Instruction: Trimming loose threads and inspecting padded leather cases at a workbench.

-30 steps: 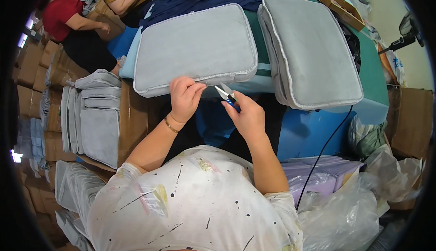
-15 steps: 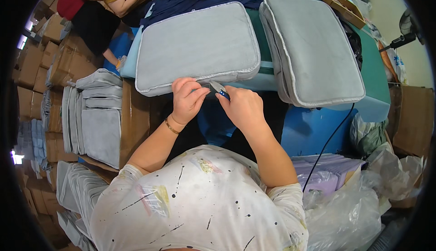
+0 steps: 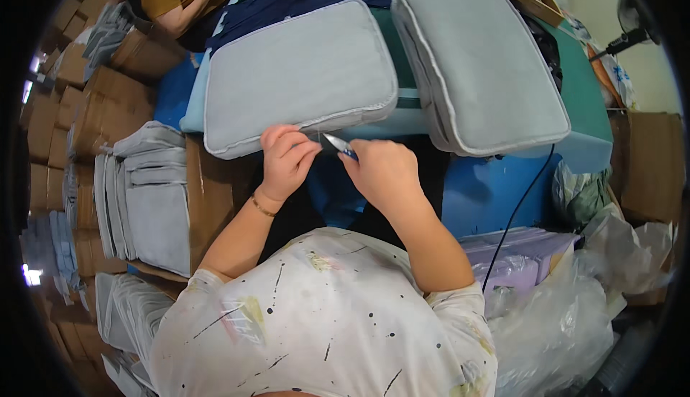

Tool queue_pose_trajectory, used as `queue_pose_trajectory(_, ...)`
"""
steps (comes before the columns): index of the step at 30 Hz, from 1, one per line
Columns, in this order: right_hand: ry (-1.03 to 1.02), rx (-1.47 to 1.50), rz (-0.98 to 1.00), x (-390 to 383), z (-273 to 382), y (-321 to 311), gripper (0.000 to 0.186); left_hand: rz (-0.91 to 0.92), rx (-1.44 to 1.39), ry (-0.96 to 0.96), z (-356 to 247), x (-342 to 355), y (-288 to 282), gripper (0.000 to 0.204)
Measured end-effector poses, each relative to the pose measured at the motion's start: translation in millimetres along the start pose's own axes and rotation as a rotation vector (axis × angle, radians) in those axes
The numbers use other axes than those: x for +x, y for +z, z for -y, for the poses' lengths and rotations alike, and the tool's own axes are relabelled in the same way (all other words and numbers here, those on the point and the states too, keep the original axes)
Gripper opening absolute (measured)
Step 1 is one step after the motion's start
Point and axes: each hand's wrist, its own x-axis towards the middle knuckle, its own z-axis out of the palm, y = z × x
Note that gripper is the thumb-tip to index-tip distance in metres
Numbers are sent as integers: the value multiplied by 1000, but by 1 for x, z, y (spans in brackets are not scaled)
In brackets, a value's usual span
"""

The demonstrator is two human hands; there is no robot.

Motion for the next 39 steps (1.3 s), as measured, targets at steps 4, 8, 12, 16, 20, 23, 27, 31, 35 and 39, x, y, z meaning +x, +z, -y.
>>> queue_pose_trajectory(4, 191, 326, -72, -32, -28, 16, 24, 81, 16, 78, -8, 5, -5, 20)
queue_pose_trajectory(8, 195, 426, -127, -45, -43, 31, 29, -8, 17, -15, -8, 10, 9, 22)
queue_pose_trajectory(12, 154, 456, -152, -30, -38, 28, 31, -112, 142, -112, -9, 17, 18, 25)
queue_pose_trajectory(16, 80, 376, -119, -10, -22, 22, 35, -132, 156, -61, 2, 10, 20, 20)
queue_pose_trajectory(20, 9, 234, -64, 6, -10, 21, 34, -133, 105, -108, 4, 8, 15, 16)
queue_pose_trajectory(23, 13, 156, -40, 14, -7, 22, 35, -159, 70, -90, 5, 10, 14, 14)
queue_pose_trajectory(27, 2, 94, -58, 20, -3, 23, 37, -139, 55, -70, 5, 9, 14, 14)
queue_pose_trajectory(31, -4, 62, -30, 25, -1, 19, 37, -145, 63, -62, 6, 8, 14, 15)
queue_pose_trajectory(35, 3, 36, -17, 30, -1, 13, 37, -147, 52, -55, 5, 10, 16, 14)
queue_pose_trajectory(39, 54, 41, 72, 15, 2, 0, 34, -85, 24, -54, 3, 9, 13, 14)
